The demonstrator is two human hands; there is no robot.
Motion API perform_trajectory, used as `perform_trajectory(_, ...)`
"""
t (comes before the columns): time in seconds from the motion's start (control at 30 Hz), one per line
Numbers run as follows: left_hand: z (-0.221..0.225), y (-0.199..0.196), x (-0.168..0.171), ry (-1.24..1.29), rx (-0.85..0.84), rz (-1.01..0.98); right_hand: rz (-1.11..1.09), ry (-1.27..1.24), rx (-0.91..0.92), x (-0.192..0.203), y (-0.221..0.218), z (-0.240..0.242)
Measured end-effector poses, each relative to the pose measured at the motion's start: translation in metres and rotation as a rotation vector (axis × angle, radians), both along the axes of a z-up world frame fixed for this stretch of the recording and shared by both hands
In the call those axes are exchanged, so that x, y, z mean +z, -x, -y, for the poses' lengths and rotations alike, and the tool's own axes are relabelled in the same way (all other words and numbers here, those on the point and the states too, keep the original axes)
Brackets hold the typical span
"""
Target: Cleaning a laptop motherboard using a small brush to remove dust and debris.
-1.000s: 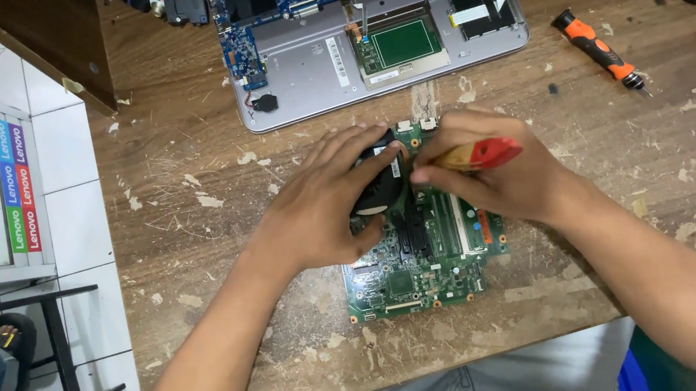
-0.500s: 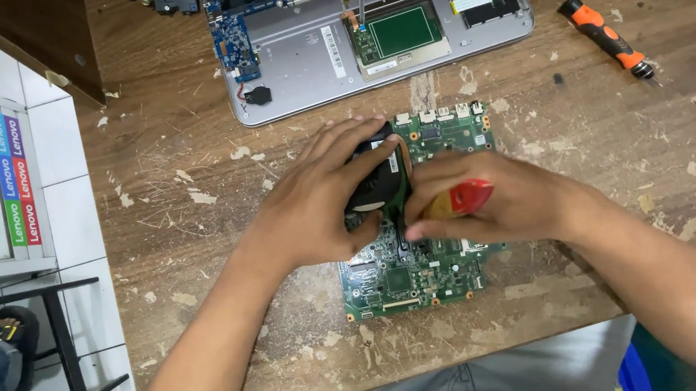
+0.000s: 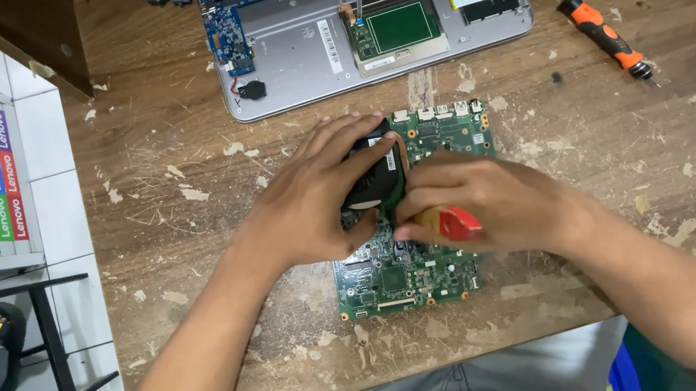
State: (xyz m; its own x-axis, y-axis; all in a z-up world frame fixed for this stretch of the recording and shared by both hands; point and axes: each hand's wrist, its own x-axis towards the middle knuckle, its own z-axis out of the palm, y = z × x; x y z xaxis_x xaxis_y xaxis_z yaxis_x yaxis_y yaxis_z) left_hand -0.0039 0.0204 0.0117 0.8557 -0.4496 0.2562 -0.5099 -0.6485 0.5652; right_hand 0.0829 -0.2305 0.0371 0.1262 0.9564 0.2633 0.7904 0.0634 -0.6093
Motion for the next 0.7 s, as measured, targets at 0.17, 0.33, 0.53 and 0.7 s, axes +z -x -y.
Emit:
perform_trajectory(0.17, 0.001, 0.000, 0.001, -0.007, 0.008, 0.000, -0.254, 0.087, 0.053, 0.010, 0.002, -0.002)
perform_trajectory(0.33, 0.001, -0.002, 0.000, -0.001, 0.006, 0.011, -0.109, 0.034, 0.041, 0.013, 0.005, -0.003)
perform_trajectory(0.53, 0.000, 0.000, -0.002, -0.011, 0.005, 0.013, 0.207, -0.052, -0.179, 0.006, 0.003, 0.002)
perform_trajectory(0.7, -0.001, -0.001, -0.002, -0.021, 0.006, -0.019, -0.376, 0.268, -0.043, 0.031, -0.001, 0.006)
